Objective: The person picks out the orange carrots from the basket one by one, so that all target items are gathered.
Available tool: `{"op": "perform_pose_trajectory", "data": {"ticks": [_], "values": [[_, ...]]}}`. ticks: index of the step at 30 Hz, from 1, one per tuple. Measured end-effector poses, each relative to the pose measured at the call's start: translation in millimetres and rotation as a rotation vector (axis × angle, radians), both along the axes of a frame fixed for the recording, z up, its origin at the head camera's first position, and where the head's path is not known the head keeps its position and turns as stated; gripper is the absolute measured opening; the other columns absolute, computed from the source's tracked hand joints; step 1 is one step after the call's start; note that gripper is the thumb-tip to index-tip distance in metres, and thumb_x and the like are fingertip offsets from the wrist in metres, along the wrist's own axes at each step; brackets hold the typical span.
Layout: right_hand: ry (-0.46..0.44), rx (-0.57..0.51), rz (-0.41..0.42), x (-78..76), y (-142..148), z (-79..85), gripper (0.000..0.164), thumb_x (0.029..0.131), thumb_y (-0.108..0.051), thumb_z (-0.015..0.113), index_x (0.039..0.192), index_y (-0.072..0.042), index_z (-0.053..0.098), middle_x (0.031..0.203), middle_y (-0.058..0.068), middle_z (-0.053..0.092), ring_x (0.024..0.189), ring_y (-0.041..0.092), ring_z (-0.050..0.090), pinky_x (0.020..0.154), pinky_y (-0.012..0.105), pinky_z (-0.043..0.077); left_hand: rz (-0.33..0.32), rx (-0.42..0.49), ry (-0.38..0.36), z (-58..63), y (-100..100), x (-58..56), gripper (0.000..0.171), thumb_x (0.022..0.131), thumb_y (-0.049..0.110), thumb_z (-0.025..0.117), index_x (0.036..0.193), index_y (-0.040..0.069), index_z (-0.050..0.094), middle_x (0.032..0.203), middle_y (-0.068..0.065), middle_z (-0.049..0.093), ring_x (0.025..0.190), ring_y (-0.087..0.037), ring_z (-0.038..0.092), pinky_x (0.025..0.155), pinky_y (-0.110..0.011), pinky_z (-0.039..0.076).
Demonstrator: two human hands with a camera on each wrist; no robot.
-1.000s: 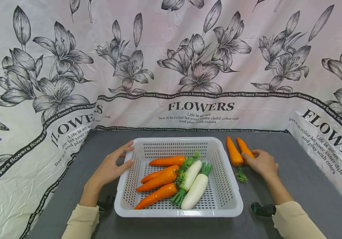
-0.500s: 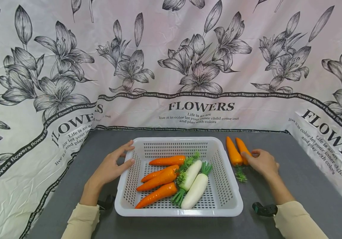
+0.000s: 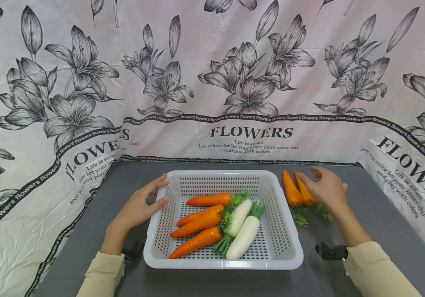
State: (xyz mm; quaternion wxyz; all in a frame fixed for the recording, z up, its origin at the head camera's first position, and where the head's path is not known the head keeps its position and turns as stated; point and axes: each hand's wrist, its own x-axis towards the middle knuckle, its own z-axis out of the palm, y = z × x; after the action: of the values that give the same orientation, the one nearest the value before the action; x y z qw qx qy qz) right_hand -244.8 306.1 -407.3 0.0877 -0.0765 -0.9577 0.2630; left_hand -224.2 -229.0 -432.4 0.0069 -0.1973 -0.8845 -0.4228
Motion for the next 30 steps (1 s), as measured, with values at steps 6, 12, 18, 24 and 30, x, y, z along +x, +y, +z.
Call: {"op": "perform_pose_trajectory", "data": {"ticks": [6,12,18,24,30], "values": [[0.116,0.015,0.132,-1.5,-22,25.3,0.067,0.099,-0.052,0.058,0.143,0.0,0.054,0.133,0.029,0.062,0.117,0.046,0.058,0.086,0.061,0.029,0.003,-0.005,0.006,0.9,0,0.6,0.056,0.098,0.039,0.066,0.148,0.019,0.052,0.167,0.008,0.032,0.122,-0.03,0.056,0.068,-0.027,0.059],[0.166,-0.027,0.253,-1.8,-49,47.7,0.06,0.099,-0.044,0.063,0.143,-0.005,0.056,0.135,0.027,0.062,0.121,0.047,0.058,0.099,0.071,0.024,0.006,-0.009,0.003,0.5,0,0.5,0.056,0.098,0.04,0.066,0.148,0.019,0.052,0.167,0.009,0.032,0.121,-0.03,0.056,0.069,-0.027,0.059],[0.202,-0.022,0.356,-5.4,-74,61.9,0.058,0.098,-0.037,0.067,0.144,-0.005,0.055,0.133,0.027,0.064,0.12,0.047,0.058,0.106,0.071,0.024,0.004,-0.006,0.0,-1.1,-1,-0.3,0.055,0.098,0.04,0.066,0.148,0.021,0.052,0.166,0.011,0.032,0.122,-0.03,0.056,0.067,-0.027,0.06],[0.265,-0.026,0.477,-8.9,-94,66.9,0.054,0.096,-0.028,0.07,0.142,-0.004,0.058,0.135,0.023,0.064,0.121,0.042,0.057,0.106,0.064,0.037,-0.002,-0.002,0.003,-2.0,-1,-0.8,0.055,0.098,0.039,0.066,0.148,0.02,0.052,0.167,0.01,0.032,0.12,-0.03,0.055,0.066,-0.028,0.06],[0.277,-0.01,0.564,-11.2,-112,70.3,0.051,0.096,-0.027,0.071,0.141,-0.006,0.059,0.133,0.021,0.065,0.118,0.04,0.061,0.1,0.06,0.047,0.002,0.0,0.0,-1.7,0,-0.6,0.055,0.098,0.04,0.066,0.148,0.021,0.052,0.167,0.011,0.032,0.12,-0.03,0.056,0.066,-0.027,0.06]]}}
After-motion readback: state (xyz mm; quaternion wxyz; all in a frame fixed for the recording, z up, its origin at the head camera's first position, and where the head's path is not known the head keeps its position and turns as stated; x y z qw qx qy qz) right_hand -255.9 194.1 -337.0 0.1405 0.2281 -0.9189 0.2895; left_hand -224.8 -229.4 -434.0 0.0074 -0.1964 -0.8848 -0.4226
